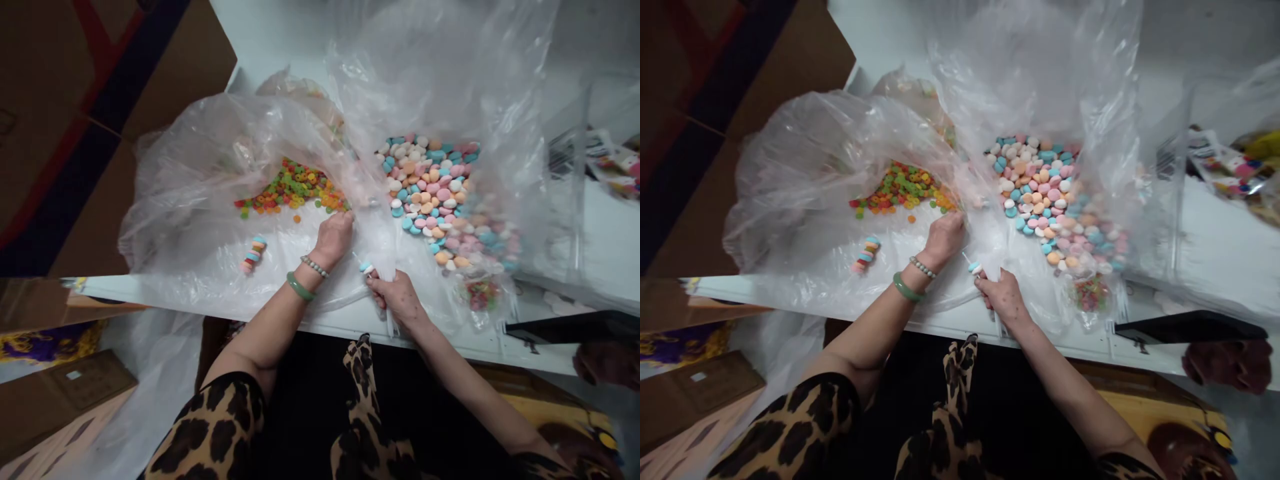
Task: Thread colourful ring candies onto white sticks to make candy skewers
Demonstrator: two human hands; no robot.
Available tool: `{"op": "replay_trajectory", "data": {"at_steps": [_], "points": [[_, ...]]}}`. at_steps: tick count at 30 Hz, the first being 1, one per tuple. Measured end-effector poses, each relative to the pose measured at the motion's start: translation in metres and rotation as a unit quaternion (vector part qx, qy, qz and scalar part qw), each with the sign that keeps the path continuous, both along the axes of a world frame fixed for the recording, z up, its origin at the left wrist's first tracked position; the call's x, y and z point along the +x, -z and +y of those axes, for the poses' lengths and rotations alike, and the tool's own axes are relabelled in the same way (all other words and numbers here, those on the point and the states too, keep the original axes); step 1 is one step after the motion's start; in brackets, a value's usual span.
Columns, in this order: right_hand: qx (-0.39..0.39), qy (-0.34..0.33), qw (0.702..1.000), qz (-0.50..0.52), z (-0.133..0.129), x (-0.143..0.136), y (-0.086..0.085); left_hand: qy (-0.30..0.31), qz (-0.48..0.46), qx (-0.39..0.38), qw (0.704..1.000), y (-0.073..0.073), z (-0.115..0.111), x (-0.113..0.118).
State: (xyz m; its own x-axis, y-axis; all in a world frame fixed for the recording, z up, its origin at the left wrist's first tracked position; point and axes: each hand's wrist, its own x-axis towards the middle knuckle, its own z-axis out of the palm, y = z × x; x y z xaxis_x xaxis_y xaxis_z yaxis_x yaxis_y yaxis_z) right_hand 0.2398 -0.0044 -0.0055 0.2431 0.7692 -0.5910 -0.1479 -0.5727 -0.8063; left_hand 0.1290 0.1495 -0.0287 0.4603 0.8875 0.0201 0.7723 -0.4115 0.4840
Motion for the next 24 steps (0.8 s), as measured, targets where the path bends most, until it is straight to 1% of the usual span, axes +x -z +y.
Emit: {"op": "replay_trajectory", "data": {"at_steps": [2,5,9,11,15,17,19,21,22,23,24], "points": [[0.003,-0.001,1.000,0.002,-0.001,0.000,0.000,0.026,-0.013,-0.004,1.000,0.000,0.005,0.002],[0.008,-0.003,1.000,0.015,-0.003,0.002,-0.002,0.045,-0.041,-0.007,0.998,-0.003,0.008,0.000],[0.011,0.005,1.000,0.029,-0.005,0.005,-0.009,0.081,-0.019,0.001,0.997,-0.005,0.007,-0.005],[0.024,0.015,0.999,0.043,-0.005,0.007,-0.013,0.081,0.010,0.012,0.997,-0.004,0.005,-0.007],[0.046,0.037,0.996,0.060,-0.006,0.010,-0.020,0.057,0.085,0.052,0.993,0.001,0.000,-0.006],[0.051,0.040,0.996,0.060,-0.007,0.011,-0.020,0.043,0.092,0.051,0.994,0.002,-0.003,-0.005],[0.055,0.032,0.997,0.048,-0.009,0.012,-0.020,0.011,0.043,0.032,0.999,-0.001,-0.005,-0.006],[0.054,0.023,0.998,-0.004,-0.011,0.014,-0.019,-0.053,-0.077,-0.016,0.995,-0.007,-0.010,-0.011],[0.057,0.019,0.997,-0.053,-0.012,0.014,-0.020,-0.089,-0.158,-0.064,0.981,-0.011,-0.013,-0.015],[0.062,0.013,0.991,-0.116,-0.012,0.014,-0.020,-0.118,-0.244,-0.129,0.954,-0.016,-0.018,-0.019],[0.070,0.006,0.981,-0.182,-0.012,0.013,-0.021,-0.138,-0.325,-0.208,0.912,-0.021,-0.023,-0.023]]}}
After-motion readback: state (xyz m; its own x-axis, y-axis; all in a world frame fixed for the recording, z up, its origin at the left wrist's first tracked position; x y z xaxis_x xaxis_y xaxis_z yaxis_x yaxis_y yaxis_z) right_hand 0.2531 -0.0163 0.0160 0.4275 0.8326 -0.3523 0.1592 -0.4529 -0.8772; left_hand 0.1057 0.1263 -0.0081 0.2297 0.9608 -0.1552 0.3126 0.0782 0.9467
